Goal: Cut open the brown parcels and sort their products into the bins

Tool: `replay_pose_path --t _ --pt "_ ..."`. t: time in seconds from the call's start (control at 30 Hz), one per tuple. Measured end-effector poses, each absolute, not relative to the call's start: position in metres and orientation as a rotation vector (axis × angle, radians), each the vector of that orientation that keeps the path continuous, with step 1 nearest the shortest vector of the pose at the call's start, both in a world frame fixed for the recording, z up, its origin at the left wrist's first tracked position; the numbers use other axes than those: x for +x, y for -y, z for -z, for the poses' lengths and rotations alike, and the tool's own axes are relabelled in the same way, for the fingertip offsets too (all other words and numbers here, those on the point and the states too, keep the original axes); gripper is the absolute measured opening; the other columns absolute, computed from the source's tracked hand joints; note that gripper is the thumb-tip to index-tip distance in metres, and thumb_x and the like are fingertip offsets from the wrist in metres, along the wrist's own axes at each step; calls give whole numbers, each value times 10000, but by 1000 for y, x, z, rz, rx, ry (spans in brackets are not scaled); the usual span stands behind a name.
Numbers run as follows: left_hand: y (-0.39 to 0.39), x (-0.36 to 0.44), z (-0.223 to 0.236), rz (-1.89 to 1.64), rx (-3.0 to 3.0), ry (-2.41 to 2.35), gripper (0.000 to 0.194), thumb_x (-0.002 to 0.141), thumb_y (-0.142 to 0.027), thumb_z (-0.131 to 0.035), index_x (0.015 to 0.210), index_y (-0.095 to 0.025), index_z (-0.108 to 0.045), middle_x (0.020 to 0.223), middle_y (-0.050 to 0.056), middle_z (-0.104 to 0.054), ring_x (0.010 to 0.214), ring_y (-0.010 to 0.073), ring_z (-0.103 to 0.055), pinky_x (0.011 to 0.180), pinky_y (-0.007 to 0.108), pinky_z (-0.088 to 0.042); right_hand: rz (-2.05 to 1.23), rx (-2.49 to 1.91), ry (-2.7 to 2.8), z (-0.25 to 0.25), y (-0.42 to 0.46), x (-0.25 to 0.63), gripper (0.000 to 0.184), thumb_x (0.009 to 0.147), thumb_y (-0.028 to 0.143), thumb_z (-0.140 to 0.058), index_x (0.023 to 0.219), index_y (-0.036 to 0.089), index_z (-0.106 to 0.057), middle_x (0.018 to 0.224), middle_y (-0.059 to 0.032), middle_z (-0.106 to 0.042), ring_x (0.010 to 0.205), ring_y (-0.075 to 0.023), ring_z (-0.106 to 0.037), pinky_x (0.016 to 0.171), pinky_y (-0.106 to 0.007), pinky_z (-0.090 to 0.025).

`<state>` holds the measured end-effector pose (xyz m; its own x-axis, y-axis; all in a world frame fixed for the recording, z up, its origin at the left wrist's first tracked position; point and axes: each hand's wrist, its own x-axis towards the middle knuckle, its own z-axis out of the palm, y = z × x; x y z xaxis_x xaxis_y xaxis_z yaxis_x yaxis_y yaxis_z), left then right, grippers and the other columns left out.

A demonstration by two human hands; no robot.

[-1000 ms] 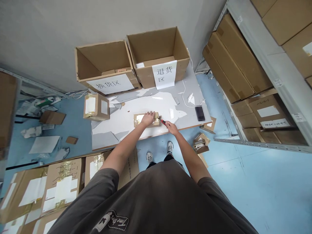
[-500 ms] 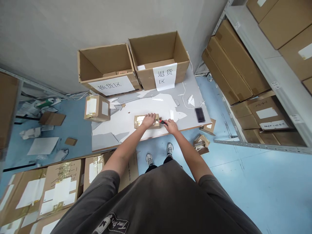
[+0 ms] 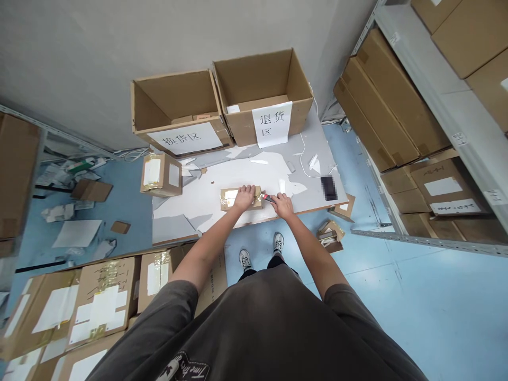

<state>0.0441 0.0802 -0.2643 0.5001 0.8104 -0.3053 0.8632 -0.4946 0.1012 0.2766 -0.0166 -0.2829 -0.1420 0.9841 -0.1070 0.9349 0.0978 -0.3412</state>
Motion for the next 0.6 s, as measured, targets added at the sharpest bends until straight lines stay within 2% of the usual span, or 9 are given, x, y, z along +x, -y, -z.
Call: replay_pose_path --t 0.13,0.4,0.6 --pt "-78 44 263 331 2504 -1427 633 1043 -100 -337 1667 -36 -424 1558 281 -564 1444 407 -509 1233 564 -355 -482 -1941 2253 282 12 279 402 1128 408 -519 1446 247 -706 1202 -154 -668 1104 -330 -536 843 -388 -425" --pt "-79 42 262 360 2475 -1411 647 1048 -180 -419 1683 -58 -417 1613 270 -531 1476 399 -491 1266 553 -331 -478 -1909 2281 280 0 276 403 1137 418 -505 1442 244 -703 1200 -147 -675 1093 -319 -540 862 -380 -424" --pt "-83 42 256 389 2421 -1421 678 1047 -206 -450 1711 -85 -380 1699 255 -453 1551 385 -427 1304 536 -282 -535 -1875 2251 276 3 286 374 1108 394 -565 1411 237 -718 1190 -148 -680 1110 -322 -567 903 -385 -467"
